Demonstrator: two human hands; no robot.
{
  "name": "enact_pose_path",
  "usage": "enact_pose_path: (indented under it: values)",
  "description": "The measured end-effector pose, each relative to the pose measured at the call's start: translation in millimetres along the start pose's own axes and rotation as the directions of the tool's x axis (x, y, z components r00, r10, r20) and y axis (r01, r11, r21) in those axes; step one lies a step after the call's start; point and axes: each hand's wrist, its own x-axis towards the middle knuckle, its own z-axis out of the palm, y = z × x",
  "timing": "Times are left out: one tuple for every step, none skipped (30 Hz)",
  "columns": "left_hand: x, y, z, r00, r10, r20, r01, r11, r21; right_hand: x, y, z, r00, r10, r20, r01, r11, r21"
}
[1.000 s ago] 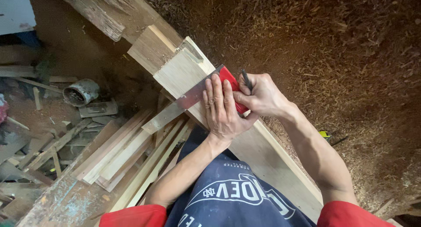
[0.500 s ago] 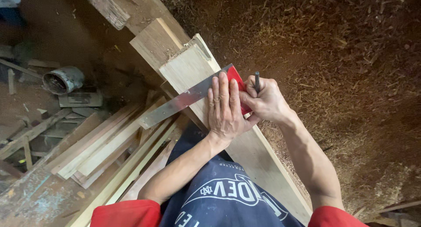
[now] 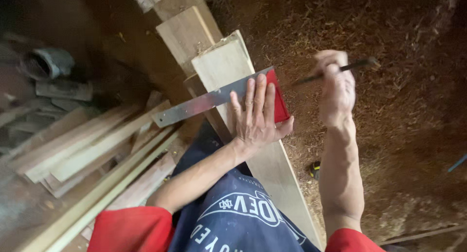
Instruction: The person uses a square ruler and a pencil to draw straight lines on a wooden plank. They then use a sanding block to smooth the surface of the wood.
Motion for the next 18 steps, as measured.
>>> enact_pose_path:
  values:
    - [-1,1,2,1.000,-0.008,-0.010,0.008,1.000,0.014,1,-5,4,0.998,0.067,-0.001,-0.067,0.998,0.022]
    - [-1,2,4,1.000,-0.010,-0.030,0.010,1.000,0.004,0,-11,11,0.991,0.134,-0.003,-0.133,0.990,0.044]
    - [-1,3,7,0.999,-0.013,-0.049,0.012,1.000,-0.005,1,-18,19,0.980,0.201,-0.002,-0.200,0.978,0.065]
    - [0,3,11,0.997,-0.012,-0.071,0.011,1.000,-0.013,4,-24,31,0.979,0.177,0.101,-0.183,0.982,0.052]
    - [0,3,15,0.998,-0.023,0.056,0.025,0.999,-0.036,7,-30,44,0.967,0.153,0.203,-0.165,0.986,0.041]
    - [-1,1,18,0.982,-0.026,0.187,0.038,0.998,-0.059,9,-35,59,0.945,0.133,0.299,-0.150,0.988,0.034]
    - [-3,2,21,0.949,-0.025,0.314,0.053,0.995,-0.082,13,-39,72,0.929,0.131,0.347,-0.128,0.991,-0.031]
    - [-6,2,23,0.981,-0.018,0.194,0.036,0.995,-0.089,19,-41,86,0.913,0.129,0.387,-0.100,0.990,-0.094]
    - [-8,3,26,0.997,-0.011,0.071,0.017,0.995,-0.094,24,-43,96,0.895,0.130,0.426,-0.069,0.985,-0.156]
    - [-10,3,27,0.999,0.000,-0.053,-0.005,0.995,-0.097,28,-45,105,0.877,0.166,0.452,-0.075,0.975,-0.211]
    - [-10,3,29,1.000,0.009,-0.017,-0.011,0.996,-0.093,33,-47,111,0.856,0.202,0.475,-0.078,0.961,-0.267]
    - [-11,3,30,1.000,0.022,0.022,-0.020,0.996,-0.091,36,-48,115,0.836,0.240,0.493,-0.082,0.944,-0.321]
    - [-11,3,30,0.998,0.034,0.061,-0.029,0.996,-0.089,39,-49,116,0.838,0.162,0.522,0.011,0.950,-0.313]
    - [-11,3,30,0.990,0.017,0.143,-0.005,0.997,-0.081,41,-49,114,0.831,0.085,0.549,0.103,0.948,-0.302]
    - [-10,3,29,0.974,-0.001,0.225,0.017,0.997,-0.071,43,-49,109,0.817,0.009,0.576,0.194,0.938,-0.289]
    - [-9,3,27,0.952,-0.017,0.305,0.037,0.998,-0.060,45,-51,101,0.839,-0.001,0.545,0.240,0.898,-0.369]
    - [-7,4,26,0.983,-0.027,0.181,0.042,0.996,-0.083,48,-52,87,0.858,-0.014,0.513,0.282,0.849,-0.448]
    - [-7,5,23,0.998,-0.037,0.056,0.043,0.994,-0.105,52,-56,69,0.865,-0.064,0.497,0.342,0.799,-0.494]
